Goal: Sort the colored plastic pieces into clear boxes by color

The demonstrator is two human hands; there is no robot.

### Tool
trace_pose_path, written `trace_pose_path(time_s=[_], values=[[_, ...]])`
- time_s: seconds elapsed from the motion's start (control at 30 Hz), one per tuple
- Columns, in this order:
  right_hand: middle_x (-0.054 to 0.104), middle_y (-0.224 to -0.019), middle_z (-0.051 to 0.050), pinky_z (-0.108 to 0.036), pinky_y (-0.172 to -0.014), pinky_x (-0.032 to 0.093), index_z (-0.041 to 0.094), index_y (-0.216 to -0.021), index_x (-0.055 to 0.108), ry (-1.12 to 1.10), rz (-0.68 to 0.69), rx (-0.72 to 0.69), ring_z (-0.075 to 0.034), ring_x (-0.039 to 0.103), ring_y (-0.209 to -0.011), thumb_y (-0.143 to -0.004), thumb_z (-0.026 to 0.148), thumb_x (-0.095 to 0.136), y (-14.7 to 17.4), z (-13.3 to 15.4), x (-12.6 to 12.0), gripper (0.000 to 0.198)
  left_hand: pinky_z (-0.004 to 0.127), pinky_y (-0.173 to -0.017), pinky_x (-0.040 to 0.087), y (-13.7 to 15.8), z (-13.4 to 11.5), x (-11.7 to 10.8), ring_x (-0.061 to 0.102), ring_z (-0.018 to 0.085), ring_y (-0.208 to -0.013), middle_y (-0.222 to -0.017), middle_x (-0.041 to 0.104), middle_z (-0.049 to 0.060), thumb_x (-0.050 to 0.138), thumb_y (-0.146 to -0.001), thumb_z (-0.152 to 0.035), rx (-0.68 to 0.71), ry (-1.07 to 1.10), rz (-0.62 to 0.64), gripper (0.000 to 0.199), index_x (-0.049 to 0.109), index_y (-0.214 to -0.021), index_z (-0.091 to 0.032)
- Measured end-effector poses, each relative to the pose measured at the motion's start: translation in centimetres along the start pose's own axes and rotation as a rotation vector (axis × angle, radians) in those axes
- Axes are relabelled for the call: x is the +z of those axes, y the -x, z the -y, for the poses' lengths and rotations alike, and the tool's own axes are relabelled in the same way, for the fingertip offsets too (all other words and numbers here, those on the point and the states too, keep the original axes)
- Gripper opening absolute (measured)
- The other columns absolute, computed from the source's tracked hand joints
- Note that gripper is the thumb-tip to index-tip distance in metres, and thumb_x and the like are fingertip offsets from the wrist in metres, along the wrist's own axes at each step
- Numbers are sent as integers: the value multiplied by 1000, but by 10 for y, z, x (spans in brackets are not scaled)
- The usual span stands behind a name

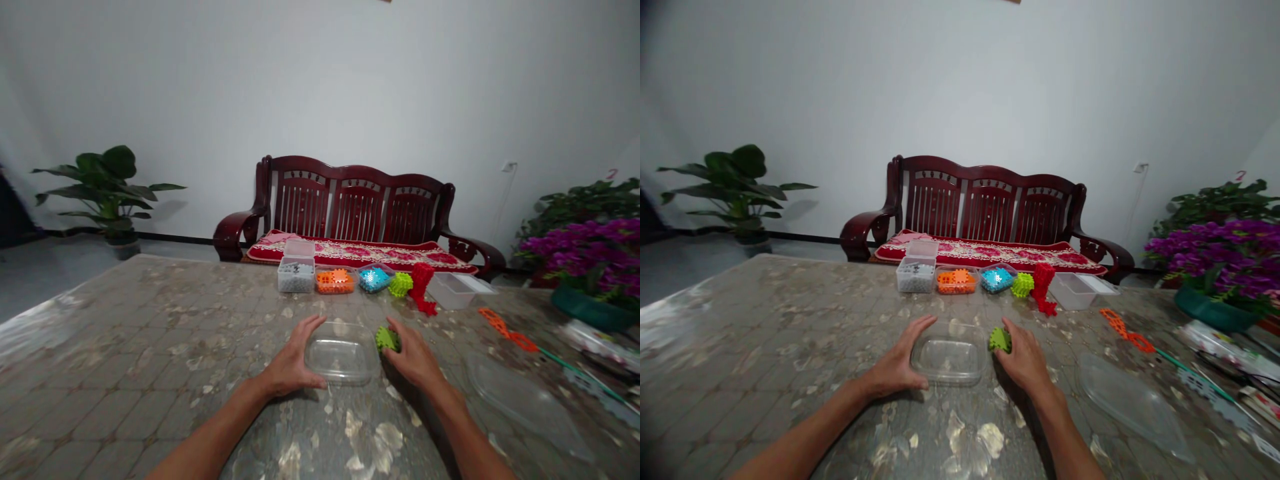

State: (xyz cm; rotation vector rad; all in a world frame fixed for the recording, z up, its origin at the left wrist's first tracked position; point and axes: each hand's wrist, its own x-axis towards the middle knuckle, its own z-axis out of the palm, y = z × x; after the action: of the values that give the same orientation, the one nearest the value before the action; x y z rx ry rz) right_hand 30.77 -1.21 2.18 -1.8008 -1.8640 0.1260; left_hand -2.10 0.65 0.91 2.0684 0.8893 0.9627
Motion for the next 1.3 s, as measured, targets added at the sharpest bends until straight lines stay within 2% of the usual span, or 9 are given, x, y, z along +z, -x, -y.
trace_pose_path(time_s=[0.17, 0.37, 0.47, 0.63, 0.8, 0.93, 1.1, 1.2, 1.3], values=[[73, -126, -11, -49, -104, 47, 22, -139, 61, 2, -48, -9, -32, 64, -117, -72, 27, 67, 1, 2, -4, 67, 59, -123, 31, -1, -3, 0, 42, 39, -143, -152, 45, 15, 93, -61, -51, 14, -30, -24, 107, 43, -151, -24], [71, -125, -11, -47, -100, 50, 21, -137, 63, -155, -200, 17, -31, 64, -114, -74, 33, 67, -1, 22, -22, 64, 56, -122, 34, -1, -7, 3, 45, 37, -141, -151, 46, 14, 92, -60, -32, 2, -35, -52, 106, 39, -152, -22], [72, -124, -8, -43, -98, 52, 24, -135, 66, -240, -85, -27, -27, 65, -110, -71, 28, 70, 0, 53, -27, 64, 56, -122, 34, 0, -6, 4, 44, 37, -141, -151, 46, 14, 91, -59, -30, -9, -25, -64, 109, 37, -153, -23], [73, -124, -7, -43, -102, 49, 24, -132, 69, -221, 158, -221, -29, 62, -116, -67, 15, 73, -1, 106, -20, 66, 57, -120, 36, 0, -1, 8, 45, 38, -140, -152, 45, 15, 94, -57, -34, -18, -5, -81, 114, 35, -154, -23], [73, -128, -8, -45, -104, 48, 24, -130, 70, -236, 255, -334, -30, 62, -118, -66, 13, 75, -4, 125, 0, 65, 56, -120, 36, 1, 1, 9, 45, 38, -140, -153, 45, 16, 94, -58, -38, 9, -2, -88, 115, 35, -155, -21], [73, -128, -7, -44, -107, 48, 26, -125, 73, -348, 136, -290, -28, 63, -120, -73, 18, 69, -10, 109, 7, 53, 57, -120, 37, 1, -1, 9, 45, 39, -141, -153, 45, 16, 93, -59, -36, 6, -29, -81, 114, 34, -156, -22], [75, -124, -10, -47, -101, 52, 25, -119, 75, -333, -46, -29, -30, 66, -117, -77, 29, 65, -27, 46, -8, 43, 56, -120, 37, 0, -4, 8, 44, 37, -141, -152, 45, 14, 91, -59, -27, -27, -33, -65, 112, 34, -155, -23], [75, -124, -10, -52, -104, 50, 23, -119, 75, -277, 33, 25, -33, 66, -118, -67, 29, 71, -31, 7, -20, 52, 56, -120, 36, 0, -6, 7, 44, 37, -141, -152, 45, 13, 89, -60, -25, -26, -20, -72, 109, 35, -155, -24], [74, -125, -11, -53, -107, 47, 23, -120, 75, -187, 142, -10, -35, 63, -123, -59, 24, 77, -27, -11, -26, 61, 56, -122, 34, 0, -6, 7, 43, 37, -142, -152, 45, 14, 88, -60, -25, -31, -21, -75, 107, 37, -154, -23]])
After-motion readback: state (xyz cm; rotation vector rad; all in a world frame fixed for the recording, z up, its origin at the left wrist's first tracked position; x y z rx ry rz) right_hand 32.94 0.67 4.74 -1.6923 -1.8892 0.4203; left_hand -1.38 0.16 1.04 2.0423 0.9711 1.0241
